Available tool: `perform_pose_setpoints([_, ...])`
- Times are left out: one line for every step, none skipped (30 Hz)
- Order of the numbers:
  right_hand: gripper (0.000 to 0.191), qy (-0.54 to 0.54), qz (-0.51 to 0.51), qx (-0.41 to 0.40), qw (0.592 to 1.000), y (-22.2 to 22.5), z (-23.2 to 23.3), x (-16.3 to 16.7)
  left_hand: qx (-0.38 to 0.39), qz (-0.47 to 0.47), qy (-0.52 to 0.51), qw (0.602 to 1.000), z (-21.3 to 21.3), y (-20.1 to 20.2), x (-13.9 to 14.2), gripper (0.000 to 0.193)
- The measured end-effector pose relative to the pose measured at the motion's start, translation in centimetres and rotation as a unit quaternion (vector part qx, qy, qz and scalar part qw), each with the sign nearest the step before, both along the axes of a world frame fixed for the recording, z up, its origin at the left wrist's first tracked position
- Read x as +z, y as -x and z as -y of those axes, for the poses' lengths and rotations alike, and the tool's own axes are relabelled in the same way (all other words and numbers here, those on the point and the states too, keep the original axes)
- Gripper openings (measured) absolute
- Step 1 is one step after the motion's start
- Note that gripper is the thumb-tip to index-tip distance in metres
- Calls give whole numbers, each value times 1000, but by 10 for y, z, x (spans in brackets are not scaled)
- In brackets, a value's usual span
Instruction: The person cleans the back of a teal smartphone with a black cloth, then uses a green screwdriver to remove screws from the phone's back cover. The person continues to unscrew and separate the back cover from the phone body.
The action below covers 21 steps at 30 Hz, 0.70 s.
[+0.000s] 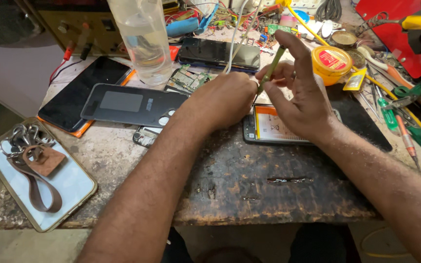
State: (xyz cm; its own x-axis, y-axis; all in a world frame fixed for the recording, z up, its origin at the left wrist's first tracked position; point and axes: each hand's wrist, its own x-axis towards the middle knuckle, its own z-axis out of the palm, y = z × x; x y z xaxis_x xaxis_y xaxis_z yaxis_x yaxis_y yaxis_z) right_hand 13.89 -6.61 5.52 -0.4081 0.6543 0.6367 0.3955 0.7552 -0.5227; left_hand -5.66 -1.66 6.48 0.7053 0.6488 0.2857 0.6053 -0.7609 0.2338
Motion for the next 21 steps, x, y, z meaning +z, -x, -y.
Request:
perform_pose_setpoints([78, -15, 15, -8, 1000, 0, 0, -1, -1, 10, 9, 1000, -1, 1, -3, 18])
perform_pose_setpoints([77, -4, 3, -28, 1000, 0, -1, -1, -2, 20, 18, 1000, -2, 3, -6, 18])
perform_pose_setpoints([76, 9, -8, -48, 999, 1, -1, -2, -4, 31, 28, 999, -3, 3, -9, 19])
perform_pose_setpoints([76, 21, -20, -68, 997, 1, -1, -2, -2, 34, 29, 999, -5, 2, -12, 21])
perform_pose_setpoints([76, 34, -31, -49, 998, 1, 0, -3, -1, 36, 30, 999, -6, 0, -16, 23])
perform_pose_setpoints([76, 48, -43, -30, 997, 2, 0, -3, -1, 38, 31, 999, -8, -2, -19, 27])
perform_pose_setpoints([77, 62, -54, -11, 997, 2, 0, -4, 4, 53, 38, 998, -11, -2, -21, 27])
perform_pose_setpoints([80, 48, -38, -20, 998, 2, 1, -4, 10, 69, 44, 997, -13, -2, -23, 27])
perform_pose_setpoints([84, 33, -22, -29, 999, 2, 1, -4, 15, 84, 50, 995, -16, -1, -25, 28])
perform_pose_setpoints([87, 17, -6, -39, 999, 3, 1, -4, 14, 119, 44, 992, -20, 1, -25, 25])
perform_pose_setpoints([86, 22, -14, -34, 999, 3, 1, -3, 13, 154, 39, 987, -22, 3, -24, 25])
perform_pose_setpoints([85, 28, -23, -29, 999, 3, 0, -3, 12, 189, 34, 981, -23, 6, -24, 27])
perform_pose_setpoints([84, 33, -32, -24, 999, 3, 0, -3, 14, 201, 50, 978, -23, 8, -24, 28])
perform_pose_setpoints([84, 39, -47, -19, 998, 3, -1, -2, 16, 212, 66, 975, -23, 11, -22, 29])
perform_pose_setpoints([84, 46, -62, -15, 997, 1, 0, 0, 17, 223, 83, 971, -22, 12, -20, 30])
perform_pose_setpoints([83, 51, -75, -12, 996, 0, 0, 1, 24, 216, 83, 973, -20, 11, -18, 32])
perform_pose_setpoints([81, 64, -86, -5, 994, -1, 0, 2, 32, 210, 82, 974, -19, 9, -16, 34])
perform_pose_setpoints([79, 77, -97, 2, 992, -4, 3, 4, 40, 203, 82, 975, -17, 8, -14, 36])
perform_pose_setpoints([78, 77, -91, 6, 993, -4, 3, 4, 44, 204, 87, 974, -16, 9, -11, 32])
perform_pose_setpoints([78, 78, -85, 10, 993, -5, 4, 4, 47, 206, 92, 973, -16, 10, -9, 29])
perform_pose_setpoints([79, 66, -63, 10, 996, -5, 5, 4, 49, 207, 98, 972, -15, 10, -8, 27])
